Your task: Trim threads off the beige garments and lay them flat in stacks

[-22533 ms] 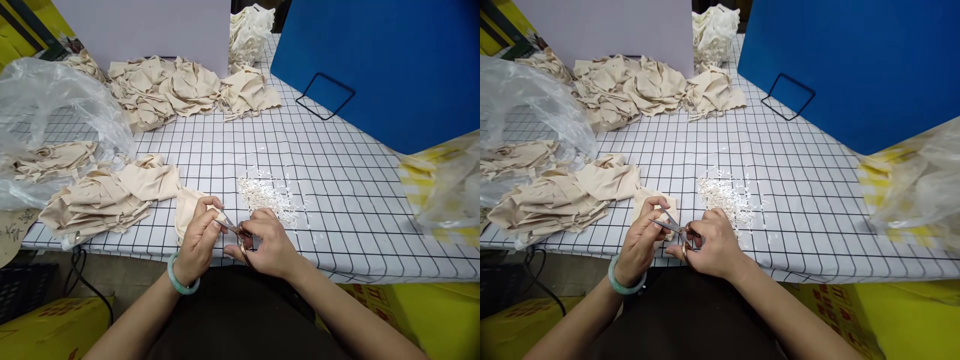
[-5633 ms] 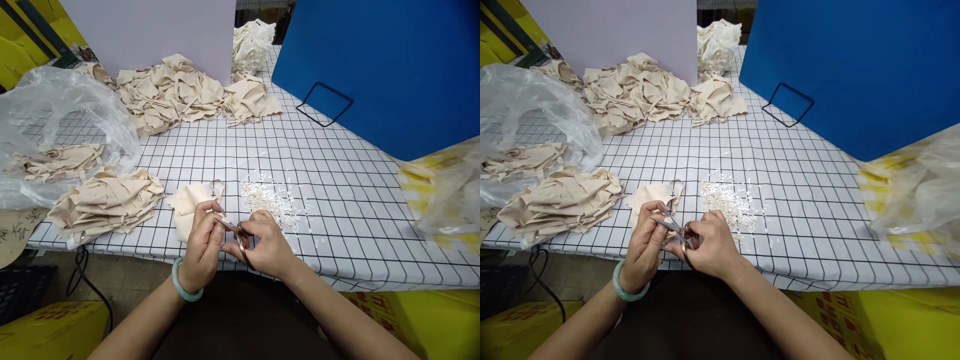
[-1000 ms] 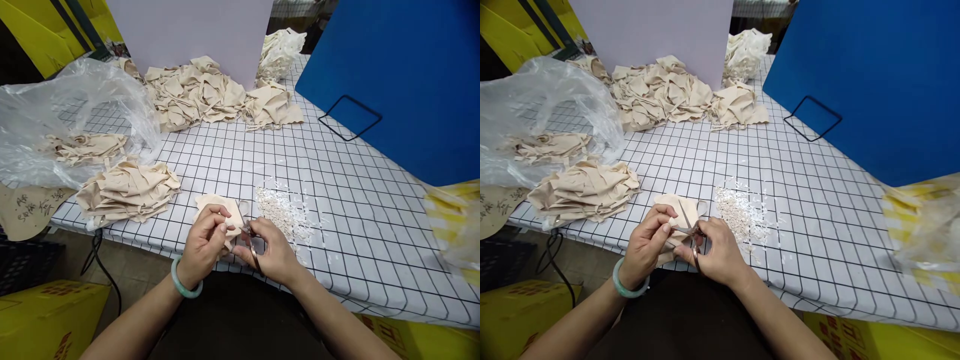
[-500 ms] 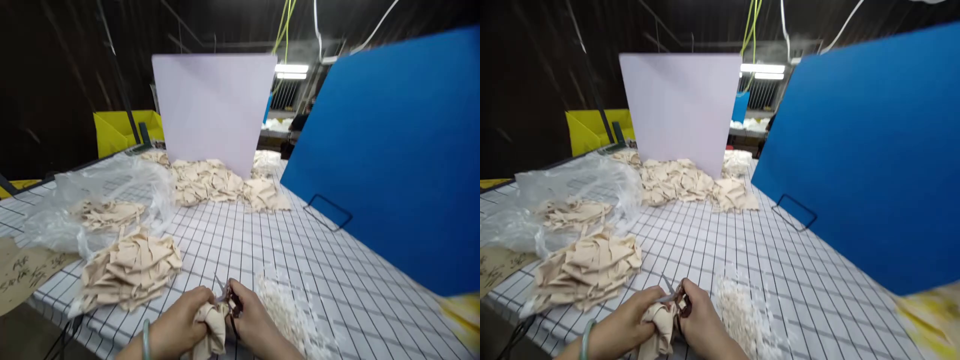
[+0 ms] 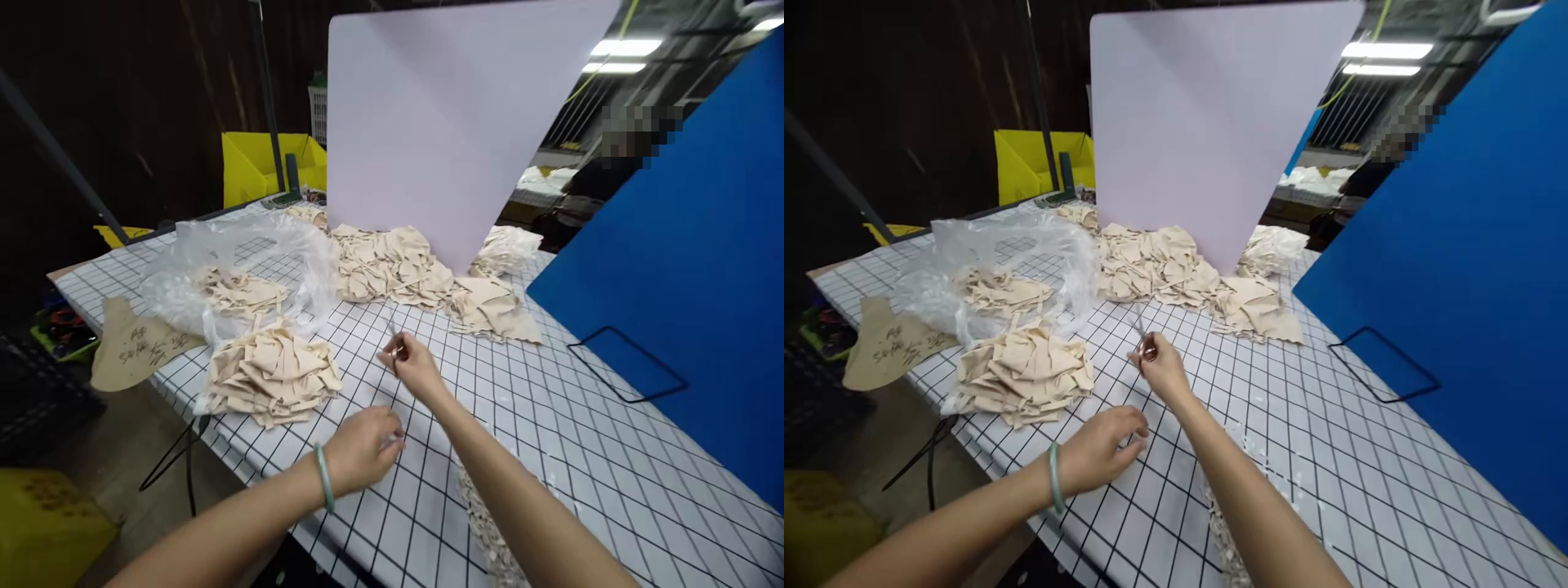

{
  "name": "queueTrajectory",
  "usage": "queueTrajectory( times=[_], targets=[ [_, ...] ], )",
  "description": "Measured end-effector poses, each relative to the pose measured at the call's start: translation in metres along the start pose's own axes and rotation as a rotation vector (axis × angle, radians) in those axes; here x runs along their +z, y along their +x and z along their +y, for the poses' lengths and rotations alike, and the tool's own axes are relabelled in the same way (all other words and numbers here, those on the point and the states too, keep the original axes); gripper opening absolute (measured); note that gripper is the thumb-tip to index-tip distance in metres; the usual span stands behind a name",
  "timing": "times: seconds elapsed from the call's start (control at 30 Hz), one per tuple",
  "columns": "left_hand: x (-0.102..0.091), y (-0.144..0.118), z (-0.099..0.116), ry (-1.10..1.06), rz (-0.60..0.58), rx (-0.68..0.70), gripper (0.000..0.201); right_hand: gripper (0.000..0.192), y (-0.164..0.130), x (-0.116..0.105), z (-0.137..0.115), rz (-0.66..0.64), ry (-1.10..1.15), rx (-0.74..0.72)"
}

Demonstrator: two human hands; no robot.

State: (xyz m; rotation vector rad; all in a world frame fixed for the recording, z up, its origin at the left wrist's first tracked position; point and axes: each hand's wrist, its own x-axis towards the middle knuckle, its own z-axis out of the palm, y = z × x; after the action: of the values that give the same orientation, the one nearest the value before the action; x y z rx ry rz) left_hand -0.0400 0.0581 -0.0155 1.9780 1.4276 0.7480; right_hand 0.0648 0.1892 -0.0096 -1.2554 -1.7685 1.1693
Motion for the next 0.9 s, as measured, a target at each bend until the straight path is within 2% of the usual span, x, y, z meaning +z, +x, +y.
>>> queueTrajectory(
  times=[0.03,0.1,0.17,0.2,0.27,0.33,0.4,0.43,0.5,0.57,0.63,0.7,0.73,0.8,0.83,0.9],
  targets=[
    [0.013,-0.021,-0.003,0.004,0.012,-0.034,0.008,0.030,-0.011,0.023,0.007,-0.056,0.026,0.023],
    [0.022,-0.048,-0.007,0.007,0.084,-0.078,0.012,0.028,-0.022,0.063,0.012,-0.101,0.077,0.042],
    [0.016,-0.060,-0.012,0.006,0.157,-0.081,0.014,0.023,-0.022,0.089,0.006,-0.092,0.119,0.044],
    [0.010,-0.063,-0.014,0.007,0.189,-0.081,0.014,0.021,-0.020,0.093,0.002,-0.076,0.138,0.045],
    [-0.005,-0.068,-0.017,0.008,0.254,-0.073,0.015,0.018,-0.018,0.082,-0.006,-0.027,0.178,0.048],
    [-0.016,-0.073,-0.018,0.002,0.328,-0.059,0.015,0.018,-0.028,0.054,-0.009,0.024,0.233,0.054],
    [-0.021,-0.078,-0.017,-0.015,0.389,-0.049,0.015,0.025,-0.051,0.021,-0.008,0.038,0.348,0.078],
    [-0.021,-0.079,-0.016,-0.031,0.392,-0.054,0.015,0.029,-0.067,0.007,-0.006,0.026,0.440,0.111],
    [-0.016,-0.076,-0.013,-0.096,0.320,-0.083,0.017,0.038,-0.100,-0.010,-0.003,0.006,0.609,0.195],
    [-0.007,-0.069,-0.011,-0.170,0.243,-0.115,0.021,0.041,-0.129,-0.012,-0.001,0.017,0.704,0.263],
    [0.002,-0.059,-0.012,-0.168,0.280,-0.103,0.017,0.041,-0.151,-0.007,0.000,0.048,0.732,0.285],
    [0.008,-0.047,-0.019,-0.044,0.324,-0.039,0.012,0.041,-0.165,-0.004,0.001,0.049,0.728,0.283],
    [0.009,-0.041,-0.024,0.044,0.291,0.001,0.025,0.041,-0.170,-0.005,0.001,0.036,0.714,0.279],
    [0.007,-0.031,-0.036,0.207,0.140,0.063,0.045,0.040,-0.177,-0.011,0.001,0.006,0.665,0.262],
    [0.003,-0.027,-0.043,0.265,0.074,0.079,0.045,0.039,-0.178,-0.017,0.001,0.000,0.633,0.247],
    [-0.008,-0.022,-0.052,0.325,0.030,0.092,0.031,0.037,-0.176,-0.030,0.001,0.030,0.561,0.202]
  ],
)
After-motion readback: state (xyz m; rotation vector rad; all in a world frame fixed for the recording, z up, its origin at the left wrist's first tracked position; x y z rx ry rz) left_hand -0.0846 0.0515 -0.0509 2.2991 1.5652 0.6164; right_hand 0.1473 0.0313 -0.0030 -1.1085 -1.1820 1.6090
